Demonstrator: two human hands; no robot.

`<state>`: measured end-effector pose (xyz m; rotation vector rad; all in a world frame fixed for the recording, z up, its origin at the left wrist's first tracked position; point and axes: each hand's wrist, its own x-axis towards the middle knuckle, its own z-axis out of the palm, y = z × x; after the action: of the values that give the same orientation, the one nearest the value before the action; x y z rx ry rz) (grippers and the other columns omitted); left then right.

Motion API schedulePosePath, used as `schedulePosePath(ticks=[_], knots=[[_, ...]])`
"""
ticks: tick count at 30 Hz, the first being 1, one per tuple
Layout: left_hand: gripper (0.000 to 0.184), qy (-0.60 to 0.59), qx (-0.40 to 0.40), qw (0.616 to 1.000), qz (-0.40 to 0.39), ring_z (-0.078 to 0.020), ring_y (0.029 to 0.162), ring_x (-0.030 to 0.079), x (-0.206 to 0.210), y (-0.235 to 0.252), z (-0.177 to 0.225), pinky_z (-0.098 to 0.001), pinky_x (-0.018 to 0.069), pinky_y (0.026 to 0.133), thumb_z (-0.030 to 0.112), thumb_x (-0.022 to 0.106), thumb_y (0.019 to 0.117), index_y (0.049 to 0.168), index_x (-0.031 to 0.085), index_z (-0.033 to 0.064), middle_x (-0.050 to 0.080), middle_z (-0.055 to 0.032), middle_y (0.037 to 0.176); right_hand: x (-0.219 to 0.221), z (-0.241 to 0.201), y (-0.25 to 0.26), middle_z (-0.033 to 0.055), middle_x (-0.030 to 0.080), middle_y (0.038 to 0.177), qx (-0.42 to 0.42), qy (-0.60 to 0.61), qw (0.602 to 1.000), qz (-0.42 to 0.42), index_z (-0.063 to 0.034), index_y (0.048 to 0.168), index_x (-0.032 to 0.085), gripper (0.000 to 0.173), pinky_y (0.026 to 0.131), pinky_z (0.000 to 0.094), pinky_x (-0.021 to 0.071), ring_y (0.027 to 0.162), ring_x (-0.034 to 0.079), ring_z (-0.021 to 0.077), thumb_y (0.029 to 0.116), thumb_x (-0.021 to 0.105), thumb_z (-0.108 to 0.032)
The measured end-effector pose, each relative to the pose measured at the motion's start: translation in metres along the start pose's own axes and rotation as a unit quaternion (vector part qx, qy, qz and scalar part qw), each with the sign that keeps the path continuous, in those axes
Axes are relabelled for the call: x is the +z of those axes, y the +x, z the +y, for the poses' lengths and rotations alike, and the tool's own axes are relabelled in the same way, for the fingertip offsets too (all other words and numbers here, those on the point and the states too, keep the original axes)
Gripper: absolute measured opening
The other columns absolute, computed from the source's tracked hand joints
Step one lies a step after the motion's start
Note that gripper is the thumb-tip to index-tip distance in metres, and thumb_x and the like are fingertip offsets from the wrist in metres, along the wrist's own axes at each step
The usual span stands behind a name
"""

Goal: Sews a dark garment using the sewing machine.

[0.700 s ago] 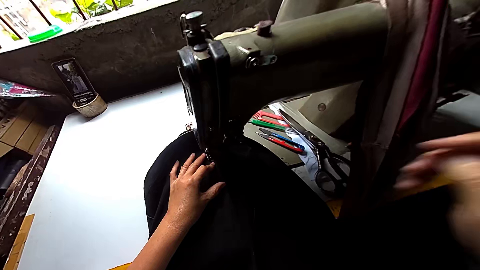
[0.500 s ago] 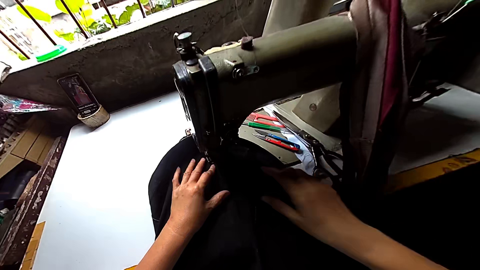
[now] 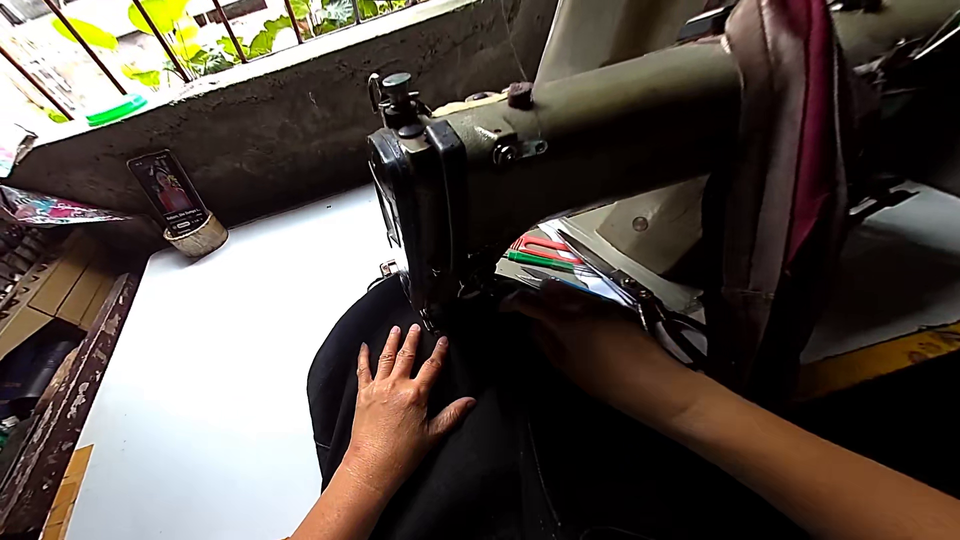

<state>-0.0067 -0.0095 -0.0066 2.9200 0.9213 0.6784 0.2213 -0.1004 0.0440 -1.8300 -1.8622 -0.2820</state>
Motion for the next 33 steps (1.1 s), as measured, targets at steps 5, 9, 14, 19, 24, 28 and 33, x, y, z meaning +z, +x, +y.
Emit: schedulePosePath(ticks=[5,9,14,19,24,28,33], knots=[[0.062,0.003,0.019,1.0,0.016,-0.0382,0.139,0.053,-0.003,-0.002,0.001,-0.0741,0.0343,0.108,0.069,0.049,0.0933,0.135,0.069,0.0284,0.059,-0.0145,0.146,0.013,0.011,-0.025,0.0176,0.06,0.077,-0.011,-0.082,0.996,-0.026,-0.0117,0.114,0.077,0.035,0.044,0.0479,0.0457,0.054,0.06,0.0358,0.0811,0.071,0.0],[0.062,-0.006,0.03,1.0,0.003,-0.0364,0.14,0.051,-0.007,-0.004,-0.002,-0.074,0.0335,0.109,0.07,0.049,0.093,0.136,0.068,0.0303,0.058,-0.0132,0.148,-0.013,0.002,-0.021,0.0248,0.066,0.101,-0.075,-0.068,0.994,0.029,-0.0077,0.111,0.077,0.031,0.065,0.0561,0.0512,0.086,0.066,0.0449,0.0873,0.057,-0.006],[0.062,-0.009,0.03,0.999,0.001,-0.0361,0.141,0.05,-0.008,-0.004,-0.002,-0.0735,0.0322,0.11,0.071,0.049,0.0926,0.135,0.07,0.0299,0.058,-0.0127,0.148,-0.004,-0.024,-0.014,0.0175,0.07,0.12,-0.208,0.047,0.973,0.093,-0.0086,0.116,0.075,0.027,0.101,0.0446,0.0507,0.121,0.063,0.0317,0.1006,0.052,-0.013],[0.063,-0.008,0.031,0.999,-0.007,-0.0356,0.143,0.049,-0.009,-0.004,-0.003,-0.0734,0.0317,0.111,0.071,0.05,0.0922,0.137,0.068,0.0315,0.057,-0.0123,0.15,0.049,-0.005,0.006,0.0104,0.069,0.114,-0.172,0.083,0.981,-0.033,-0.0124,0.128,0.071,0.043,0.086,0.0452,0.0512,0.109,0.064,0.0301,0.0882,0.057,-0.007],[0.065,-0.011,0.035,0.999,-0.021,-0.0315,0.144,0.048,-0.012,-0.006,-0.011,-0.0688,0.0326,0.113,0.074,0.048,0.0909,0.138,0.067,0.0335,0.056,-0.0092,0.151,0.05,-0.002,0.012,0.0112,0.067,0.104,-0.156,0.053,0.986,-0.029,-0.0108,0.122,0.074,0.037,0.077,0.0433,0.049,0.097,0.063,0.0309,0.0891,0.059,-0.003],[0.066,-0.004,0.043,0.999,-0.019,-0.0325,0.145,0.047,-0.011,-0.007,-0.012,-0.0692,0.0324,0.113,0.076,0.046,0.0911,0.138,0.067,0.0335,0.055,-0.0094,0.152,0.051,-0.003,0.01,0.0097,0.065,0.1,-0.153,0.039,0.987,-0.02,-0.0147,0.124,0.073,0.038,0.075,0.0416,0.0477,0.093,0.062,0.0292,0.0892,0.06,-0.005],[0.063,-0.028,0.033,0.999,-0.007,-0.0307,0.141,0.051,-0.012,-0.004,-0.012,-0.0679,0.0347,0.112,0.069,0.048,0.0948,0.135,0.069,0.0259,0.06,-0.0071,0.147,0.055,-0.003,0.01,0.0094,0.064,0.097,-0.158,0.031,0.987,-0.016,-0.0209,0.124,0.074,0.041,0.073,0.0424,0.0455,0.092,0.06,0.03,0.0895,0.059,-0.006]])
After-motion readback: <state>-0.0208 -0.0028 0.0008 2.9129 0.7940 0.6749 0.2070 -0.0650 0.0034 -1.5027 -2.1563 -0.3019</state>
